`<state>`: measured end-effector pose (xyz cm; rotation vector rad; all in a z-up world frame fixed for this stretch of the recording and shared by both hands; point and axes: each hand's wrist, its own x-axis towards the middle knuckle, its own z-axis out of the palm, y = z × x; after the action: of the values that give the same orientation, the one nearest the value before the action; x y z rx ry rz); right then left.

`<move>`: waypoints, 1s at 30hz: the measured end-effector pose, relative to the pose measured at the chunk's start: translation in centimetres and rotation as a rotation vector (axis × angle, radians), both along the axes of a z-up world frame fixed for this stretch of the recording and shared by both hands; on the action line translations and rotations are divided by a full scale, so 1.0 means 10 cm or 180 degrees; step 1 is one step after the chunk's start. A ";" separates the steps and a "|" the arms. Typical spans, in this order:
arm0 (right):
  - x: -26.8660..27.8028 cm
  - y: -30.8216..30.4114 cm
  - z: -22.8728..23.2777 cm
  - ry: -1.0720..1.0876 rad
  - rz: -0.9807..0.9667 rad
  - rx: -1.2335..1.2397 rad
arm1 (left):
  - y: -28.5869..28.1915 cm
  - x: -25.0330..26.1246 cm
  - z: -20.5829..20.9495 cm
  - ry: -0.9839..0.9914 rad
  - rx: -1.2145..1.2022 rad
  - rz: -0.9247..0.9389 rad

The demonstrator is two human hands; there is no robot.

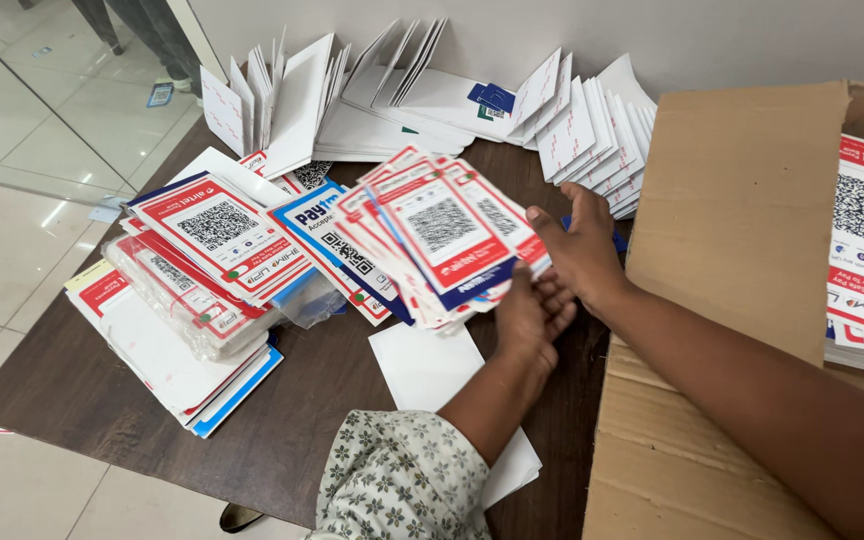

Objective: The person sorts through several stacks of promotional stickers and printed cards on a desk, placing some into a cardboard box and rearranging others on the surface.

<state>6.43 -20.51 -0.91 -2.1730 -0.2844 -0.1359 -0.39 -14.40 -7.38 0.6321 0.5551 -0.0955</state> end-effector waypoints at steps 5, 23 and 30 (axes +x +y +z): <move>0.08 -0.04 0.01 -0.0185 -0.0083 0.0055 | -0.15 -0.11 0.11 -0.0190 0.0297 -0.0999; 0.00 0.03 -0.10 0.0267 0.0946 -0.1644 | 0.89 0.11 0.10 -0.0027 0.6762 -0.0951; 0.22 -0.07 -0.22 0.1309 0.0051 0.0190 | 0.71 0.12 0.06 -0.1333 0.6490 -0.1510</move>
<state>8.61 -21.20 -3.07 -2.0810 -0.0611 0.3057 0.85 -7.31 -6.80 2.6852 -0.1317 0.2162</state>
